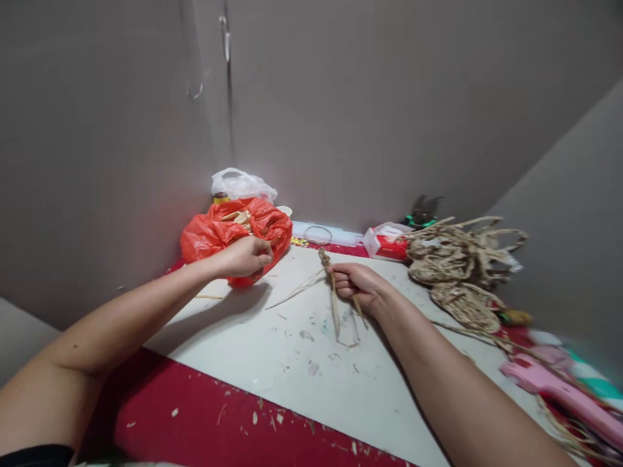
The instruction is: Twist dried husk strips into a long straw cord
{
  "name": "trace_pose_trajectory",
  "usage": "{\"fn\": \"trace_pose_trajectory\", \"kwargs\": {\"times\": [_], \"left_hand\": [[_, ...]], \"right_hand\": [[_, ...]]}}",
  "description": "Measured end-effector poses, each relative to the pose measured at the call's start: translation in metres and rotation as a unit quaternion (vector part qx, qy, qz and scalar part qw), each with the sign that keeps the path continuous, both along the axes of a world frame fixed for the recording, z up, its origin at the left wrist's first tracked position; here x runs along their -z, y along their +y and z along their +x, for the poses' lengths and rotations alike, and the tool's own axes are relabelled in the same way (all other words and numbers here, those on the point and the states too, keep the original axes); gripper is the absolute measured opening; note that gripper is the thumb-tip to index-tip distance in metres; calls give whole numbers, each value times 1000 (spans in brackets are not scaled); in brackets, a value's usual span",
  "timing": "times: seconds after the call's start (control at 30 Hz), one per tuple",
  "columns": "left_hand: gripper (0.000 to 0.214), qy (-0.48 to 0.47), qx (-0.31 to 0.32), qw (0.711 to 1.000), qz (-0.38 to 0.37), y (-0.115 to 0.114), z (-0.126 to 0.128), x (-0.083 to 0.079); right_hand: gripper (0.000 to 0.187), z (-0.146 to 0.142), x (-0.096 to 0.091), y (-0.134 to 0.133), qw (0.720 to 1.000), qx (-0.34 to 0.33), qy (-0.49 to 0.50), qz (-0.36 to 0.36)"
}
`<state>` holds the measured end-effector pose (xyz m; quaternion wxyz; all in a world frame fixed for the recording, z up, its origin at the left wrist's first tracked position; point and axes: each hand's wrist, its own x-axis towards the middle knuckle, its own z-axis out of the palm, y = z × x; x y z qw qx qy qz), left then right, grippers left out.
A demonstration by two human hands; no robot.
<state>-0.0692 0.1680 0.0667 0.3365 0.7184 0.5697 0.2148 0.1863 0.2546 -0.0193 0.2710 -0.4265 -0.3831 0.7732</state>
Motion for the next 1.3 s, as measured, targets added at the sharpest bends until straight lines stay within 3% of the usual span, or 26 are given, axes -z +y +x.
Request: {"fn": "trace_pose_trajectory", "kwargs": {"times": [0.17, 0.27, 0.43, 0.57, 0.7, 0.8, 0.87, 0.97, 1.1, 1.2, 1.3], "left_hand": [[9, 70, -87, 994, -2, -16, -65, -3], [11, 129, -64, 988, -59, -30, -88, 6], [12, 252, -21, 967, -32, -51, -92, 32], [13, 253, 0, 967, -23, -55, -84, 40], [14, 162, 8, 987, 16, -60, -65, 28], [13, -23, 18, 999, -19, -58, -37, 19], [15, -150, 2, 986, -68, -48, -11, 19], [16, -260, -48, 960, -96, -16, 31, 29], [10, -326, -91, 934, -117, 37, 77, 51], [9, -338, -110, 930, -98, 65, 95, 65], [12, -339, -110, 933, -53, 79, 100, 75]], "right_hand": [[19, -4, 0, -3, 1000, 13, -19, -10], [20, -5, 0, -4, 1000, 12, -25, -9], [19, -4, 2, -4, 1000, 3, -21, -16], [19, -3, 1, -4, 1000, 1, -10, -25], [20, -1, 1, -2, 1000, -6, 3, -27], [19, 1, 3, 1, 1000, -10, 10, -25], [20, 1, 4, 3, 999, -15, 12, -26], [18, 0, 3, 4, 999, -23, 12, -24], [16, 1, 1, 4, 1000, -21, 16, -9], [15, 2, 1, 6, 999, -28, 29, -6], [16, 3, 1, 8, 999, -34, 34, -4]]}}
